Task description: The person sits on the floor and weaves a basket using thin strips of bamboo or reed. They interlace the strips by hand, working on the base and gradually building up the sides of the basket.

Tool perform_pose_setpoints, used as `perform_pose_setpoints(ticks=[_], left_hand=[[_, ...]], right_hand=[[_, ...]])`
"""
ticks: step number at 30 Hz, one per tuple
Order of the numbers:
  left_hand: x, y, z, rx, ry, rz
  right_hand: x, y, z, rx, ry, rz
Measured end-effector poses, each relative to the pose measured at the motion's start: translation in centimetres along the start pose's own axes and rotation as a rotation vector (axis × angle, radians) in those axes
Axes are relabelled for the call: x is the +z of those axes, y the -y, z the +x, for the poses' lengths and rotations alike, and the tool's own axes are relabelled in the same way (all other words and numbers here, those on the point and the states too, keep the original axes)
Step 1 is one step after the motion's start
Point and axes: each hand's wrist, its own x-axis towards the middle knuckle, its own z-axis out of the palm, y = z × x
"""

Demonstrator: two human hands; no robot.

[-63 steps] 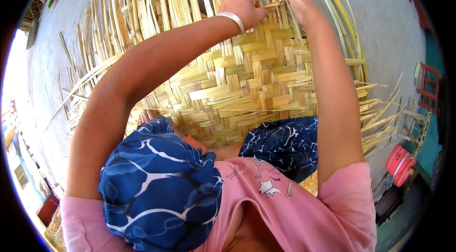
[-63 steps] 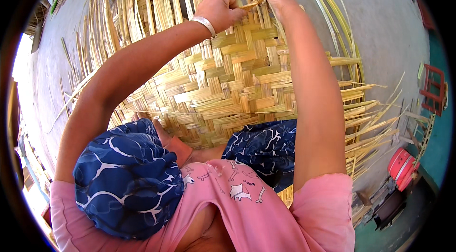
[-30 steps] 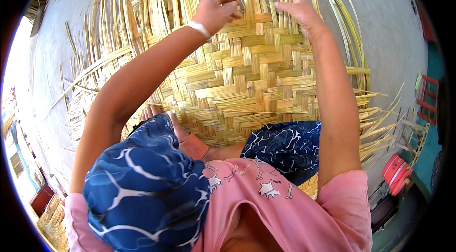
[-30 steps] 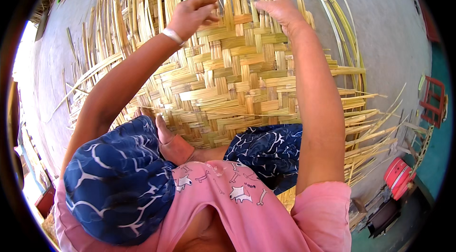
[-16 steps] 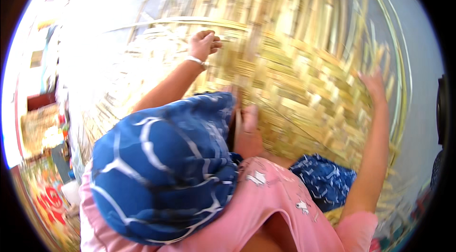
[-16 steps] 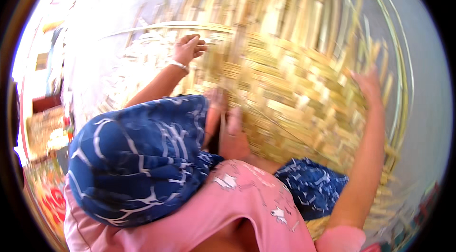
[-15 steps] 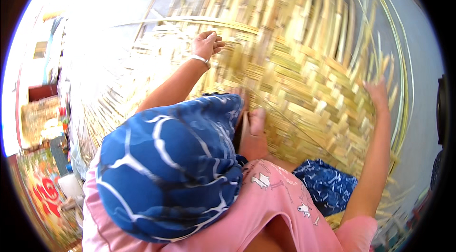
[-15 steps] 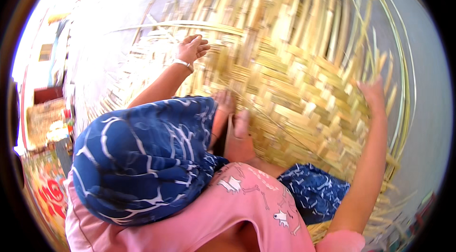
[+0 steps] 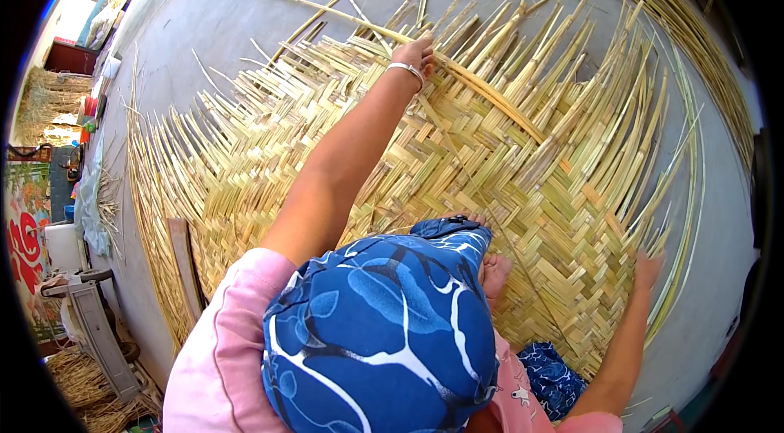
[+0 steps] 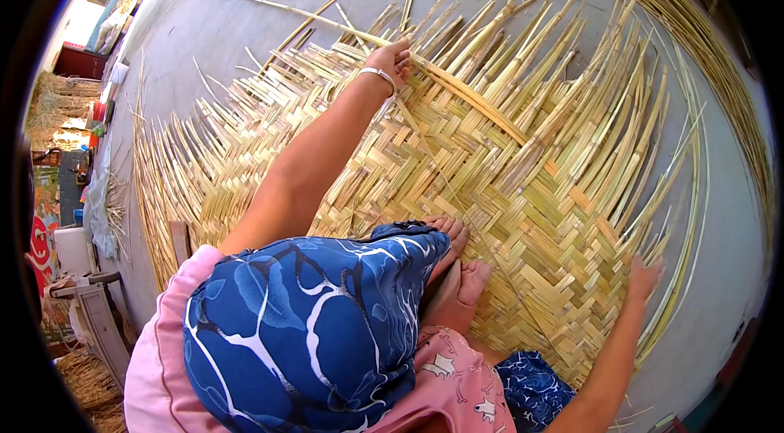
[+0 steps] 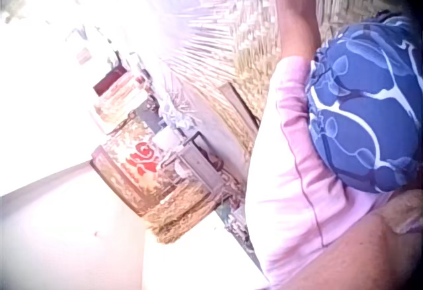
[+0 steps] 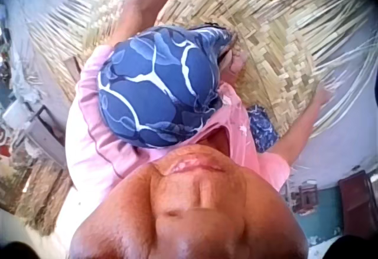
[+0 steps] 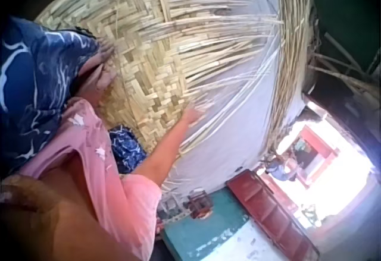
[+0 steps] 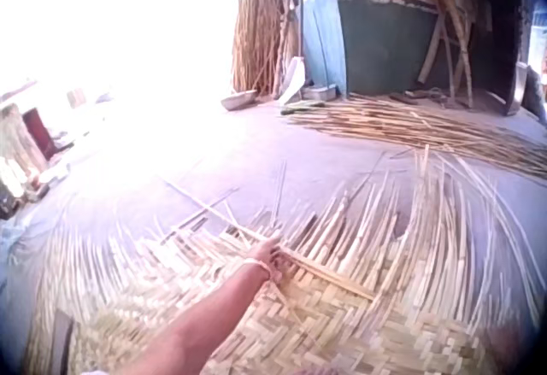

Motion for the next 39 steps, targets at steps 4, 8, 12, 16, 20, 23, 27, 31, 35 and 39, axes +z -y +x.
perform_pose_setpoints(ticks=[4, 8, 12, 16, 20, 23, 27, 31, 35, 39], left_hand=[[-0.3, -0.2, 2.1, 0.150, -0.169, 0.295], [-0.4, -1.4, 4.1, 0.104, -0.316, 0.171], [-2.1, -3.6, 2.9, 0.065, -0.118, 0.015], [-3.6, -5.5, 2.1, 0.225, -0.165, -0.055], [-3.7, -9.1, 0.9, 0.271, -0.082, -0.301], [-3.1, -12.5, -0.2, 0.280, -0.006, -0.376], [-2.2, -15.4, -1.9, 0.417, 0.048, -0.300], [1.8, -16.9, -7.2, 0.484, 0.092, -0.308], [4.7, -17.5, -10.4, 0.592, 0.085, -0.295], [5.9, -17.0, -16.1, 0.634, 0.305, -0.129]], right_hand=[[-1.2, 7.4, -1.5, -0.162, -0.195, -0.089], [-0.7, 15.1, -3.0, -0.365, -0.184, 0.014], [-0.6, 22.1, -6.3, -0.532, -0.153, 0.120], [-0.7, 25.3, -10.4, -0.562, -0.075, 0.229], [0.0, 24.2, -12.8, -0.557, 0.043, 0.231], [0.3, 22.5, -13.9, -0.527, 0.103, 0.222], [0.1, 21.3, -14.6, -0.496, 0.135, 0.233], [-0.2, 21.4, -14.3, -0.522, 0.123, 0.259], [-2.4, 25.1, -15.0, -0.547, 0.145, 0.348], [-5.5, 29.9, -15.4, -0.612, 0.265, 0.622]])
